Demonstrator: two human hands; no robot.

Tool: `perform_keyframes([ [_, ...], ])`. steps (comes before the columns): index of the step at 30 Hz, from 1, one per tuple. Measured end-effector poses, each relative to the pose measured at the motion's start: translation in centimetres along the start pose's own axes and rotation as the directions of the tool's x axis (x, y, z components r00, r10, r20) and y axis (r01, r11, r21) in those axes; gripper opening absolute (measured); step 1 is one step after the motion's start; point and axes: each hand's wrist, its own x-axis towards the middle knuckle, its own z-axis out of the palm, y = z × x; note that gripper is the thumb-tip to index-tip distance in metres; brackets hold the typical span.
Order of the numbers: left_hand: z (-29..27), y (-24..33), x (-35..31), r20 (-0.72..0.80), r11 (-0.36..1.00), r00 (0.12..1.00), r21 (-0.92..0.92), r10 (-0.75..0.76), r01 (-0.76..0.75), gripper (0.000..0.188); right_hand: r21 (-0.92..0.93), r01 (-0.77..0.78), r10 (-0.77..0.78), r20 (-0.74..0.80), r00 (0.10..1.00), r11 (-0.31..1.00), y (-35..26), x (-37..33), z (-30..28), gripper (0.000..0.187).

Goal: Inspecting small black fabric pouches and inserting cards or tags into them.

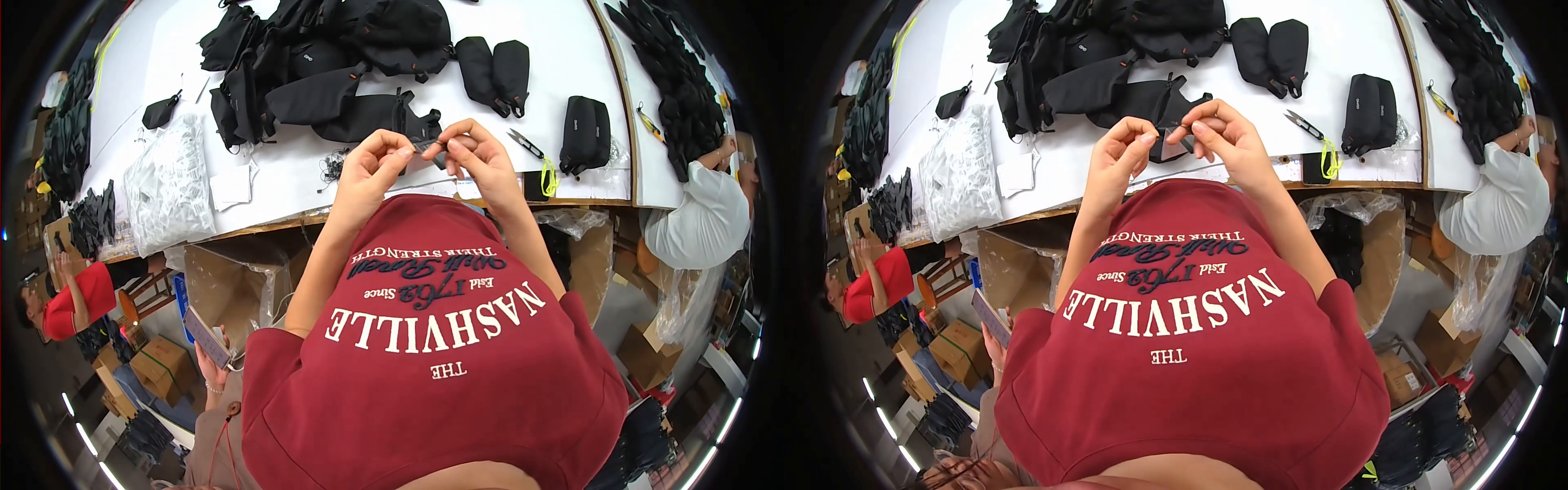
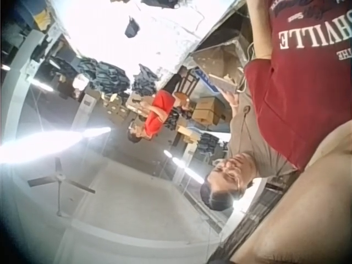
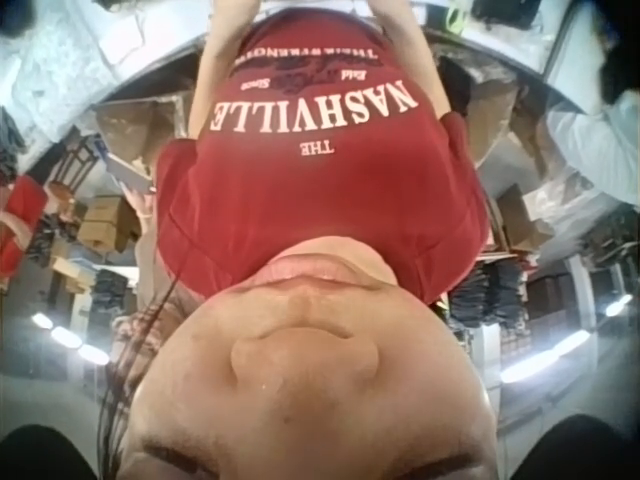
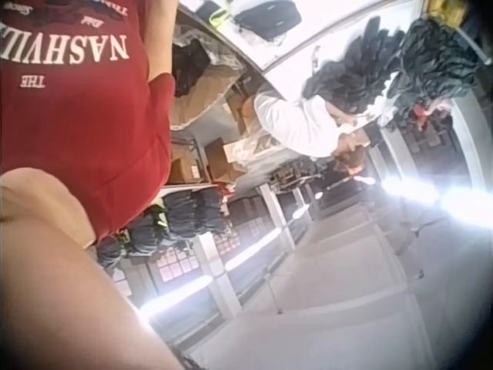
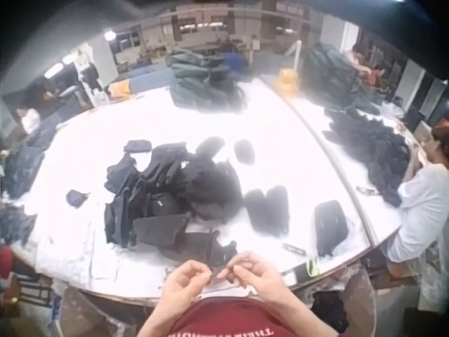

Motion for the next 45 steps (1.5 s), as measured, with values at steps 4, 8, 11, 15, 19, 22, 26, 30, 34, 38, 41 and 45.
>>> perform_keyframes([
  [4, 1.1, 0.6, -0.1, -0.069, 0.997, 0.996, 0.065, 0.049, -0.044, 0.012, -0.045, 0.041, -0.042, -0.035, 0.999, 0.998, 0.5, -0.2, 1.5, 0.014],
  [8, 1.3, 0.7, -0.2, -0.091, 0.991, 0.993, 0.116, 0.075, -0.064, 0.014, -0.073, 0.133, -0.136, -0.039, 0.990, 0.988, 0.6, -0.2, 2.5, 0.011],
  [11, 1.4, 1.0, -0.2, -0.111, 0.984, 0.990, 0.161, 0.088, -0.069, 0.013, -0.153, 0.152, -0.160, -0.041, 0.986, 0.976, 0.4, -0.1, 2.6, 0.012],
  [15, 1.6, 1.0, -0.3, -0.120, 0.987, 0.988, 0.136, 0.096, -0.080, 0.013, -0.314, 0.223, -0.244, -0.029, 0.969, 0.923, 0.8, -0.1, 2.7, 0.012],
  [19, 1.3, 0.6, -0.1, -0.143, 0.982, 0.986, 0.176, 0.091, -0.065, 0.013, -0.459, 0.274, -0.311, -0.006, 0.950, 0.845, 0.6, -0.2, 2.8, 0.012],
  [22, 1.6, 0.6, -0.1, -0.156, 0.984, 0.984, 0.173, 0.080, -0.052, 0.013, -0.502, 0.289, -0.339, -0.010, 0.941, 0.815, 0.6, -0.1, 3.0, 0.014],
  [26, 1.9, 0.4, -0.1, -0.160, 0.991, 0.985, 0.131, 0.059, -0.038, 0.013, -0.544, 0.322, -0.388, -0.008, 0.921, 0.775, 0.9, 0.0, 2.9, 0.015],
  [30, 2.0, 0.7, -0.1, -0.145, 0.996, 0.989, 0.087, 0.024, -0.012, 0.014, -0.672, 0.398, -0.507, 0.039, 0.861, 0.624, 1.1, -0.3, 2.9, 0.017],
  [34, 1.7, 0.4, -0.2, -0.068, 0.995, 0.993, -0.045, -0.092, 0.089, 0.013, -0.565, 0.341, -0.448, -0.059, 0.892, 0.752, 1.0, -0.7, 3.0, 0.015],
  [38, 1.3, 0.0, -0.4, 0.035, 0.942, 0.977, -0.261, -0.209, 0.211, 0.015, -0.237, 0.149, -0.176, -0.099, 0.979, 0.960, -0.5, -0.7, 3.0, 0.014],
  [41, 1.3, 0.5, -0.2, 0.137, 0.911, 0.959, -0.305, -0.248, 0.279, 0.019, -0.126, 0.117, -0.121, -0.026, 0.992, 0.985, -0.8, -0.7, 2.7, 0.013],
  [45, 0.7, 0.4, 0.2, 0.332, 0.835, 0.906, -0.395, -0.260, 0.384, 0.022, -0.070, 0.010, -0.003, 0.098, 0.995, 0.998, -1.9, -0.9, 2.6, 0.014],
])
